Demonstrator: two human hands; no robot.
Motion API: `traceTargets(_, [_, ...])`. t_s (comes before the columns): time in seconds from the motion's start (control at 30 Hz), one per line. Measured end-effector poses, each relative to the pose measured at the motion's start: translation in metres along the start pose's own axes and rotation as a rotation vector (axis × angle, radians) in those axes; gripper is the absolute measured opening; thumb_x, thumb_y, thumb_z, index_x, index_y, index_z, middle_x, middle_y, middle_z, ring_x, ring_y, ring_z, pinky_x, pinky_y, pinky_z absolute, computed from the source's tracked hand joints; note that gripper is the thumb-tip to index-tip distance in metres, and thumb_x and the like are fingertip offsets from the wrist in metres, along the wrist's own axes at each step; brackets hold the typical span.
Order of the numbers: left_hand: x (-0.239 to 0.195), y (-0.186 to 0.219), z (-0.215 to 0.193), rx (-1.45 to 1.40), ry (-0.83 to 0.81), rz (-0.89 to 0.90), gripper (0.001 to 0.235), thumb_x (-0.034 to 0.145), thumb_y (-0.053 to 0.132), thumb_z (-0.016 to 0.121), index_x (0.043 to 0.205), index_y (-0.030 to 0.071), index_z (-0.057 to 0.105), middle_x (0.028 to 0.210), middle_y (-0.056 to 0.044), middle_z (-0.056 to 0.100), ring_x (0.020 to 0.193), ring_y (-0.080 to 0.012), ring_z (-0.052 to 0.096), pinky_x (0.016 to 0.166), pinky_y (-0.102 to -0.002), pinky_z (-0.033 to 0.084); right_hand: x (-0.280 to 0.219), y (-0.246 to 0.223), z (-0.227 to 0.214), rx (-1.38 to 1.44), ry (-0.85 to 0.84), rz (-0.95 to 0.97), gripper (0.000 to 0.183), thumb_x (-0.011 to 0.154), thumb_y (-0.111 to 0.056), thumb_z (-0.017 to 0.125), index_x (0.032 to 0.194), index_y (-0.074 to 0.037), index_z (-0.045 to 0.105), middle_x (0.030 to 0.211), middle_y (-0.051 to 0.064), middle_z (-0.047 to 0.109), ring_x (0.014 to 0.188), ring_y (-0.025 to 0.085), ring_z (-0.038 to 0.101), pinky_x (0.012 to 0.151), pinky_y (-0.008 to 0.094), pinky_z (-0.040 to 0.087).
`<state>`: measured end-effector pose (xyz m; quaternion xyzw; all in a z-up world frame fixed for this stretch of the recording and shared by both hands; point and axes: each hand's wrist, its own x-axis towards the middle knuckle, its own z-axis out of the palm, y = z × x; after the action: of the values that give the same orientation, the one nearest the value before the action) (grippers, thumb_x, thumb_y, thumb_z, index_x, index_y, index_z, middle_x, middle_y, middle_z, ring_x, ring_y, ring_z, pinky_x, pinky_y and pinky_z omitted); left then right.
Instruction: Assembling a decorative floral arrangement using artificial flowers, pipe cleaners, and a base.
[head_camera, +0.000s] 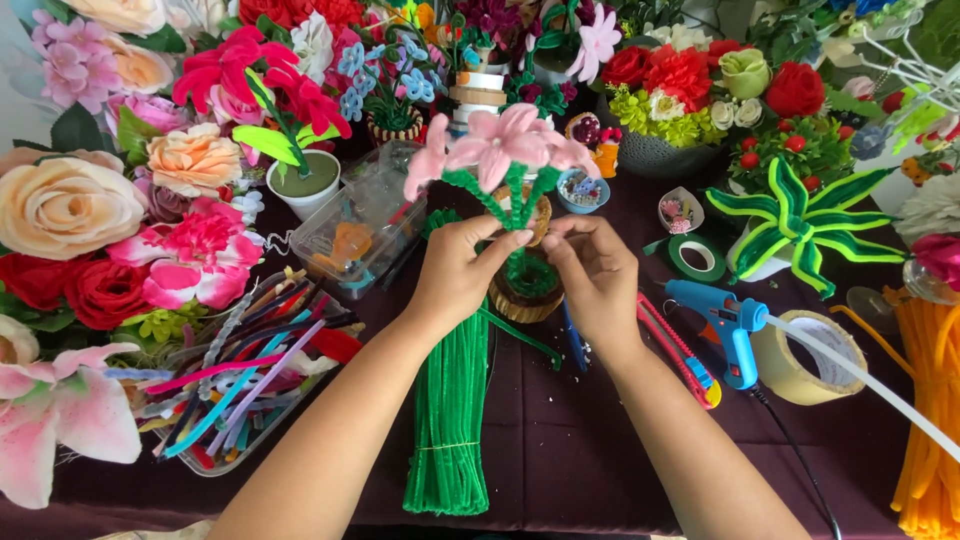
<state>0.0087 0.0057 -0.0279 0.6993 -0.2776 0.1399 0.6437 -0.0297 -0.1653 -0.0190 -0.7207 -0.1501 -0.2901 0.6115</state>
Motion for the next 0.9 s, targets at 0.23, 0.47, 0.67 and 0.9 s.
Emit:
traceTargets(0.23, [-0.005,0.003,0.011,0.104,0.004,0.022,0.018,0.099,0.015,0.066,0.111,0.009,0.077,0.092,-0.012,0.079,0.094,-0.0309,0.075,0.084,-0.042,0.057,0.0,-0.016,0.008,-0.025,0.013,0.001,0.009,0.097,-0.003,0.073,0.105,0.002,0.072,0.085,0.01,0.072,0.08,0.011,0.067,0.071,0.027,0.056])
traceTargets(0.47, [-0.002,0.011,0.004,0.091,0.022,0.032,0.016,0.101,0.013,0.063,0.107,0.01,0.077,0.093,-0.012,0.078,0.101,-0.0236,0.073,0.087,-0.041,0.056,0.01,0.0,-0.021,-0.101,-0.015,0.148,0.008,0.094,-0.007,0.078,0.1,-0.003,0.075,0.079,0.005,0.07,0.073,0.01,0.063,0.069,0.026,0.054])
traceTargets(0.67, [0.005,0.026,-0.01,0.043,0.001,0.037,0.02,0.105,0.008,0.056,0.109,0.007,0.075,0.095,-0.014,0.077,0.092,-0.0273,0.075,0.093,-0.044,0.055,0.016,-0.009,-0.042,-0.375,-0.293,0.256,0.011,0.095,-0.017,0.076,0.089,-0.008,0.074,0.064,0.004,0.066,0.059,0.011,0.056,0.057,0.029,0.049])
traceTargets(0.9, [0.014,0.024,-0.029,-0.052,0.121,0.014,0.017,0.104,0.017,0.063,0.112,0.008,0.076,0.098,-0.009,0.079,0.101,-0.0136,0.071,0.096,-0.037,0.055,0.012,-0.06,-0.046,-0.6,-0.565,0.31,0.008,0.085,-0.016,0.075,0.09,-0.014,0.081,0.073,0.008,0.079,0.068,0.021,0.071,0.068,0.039,0.057])
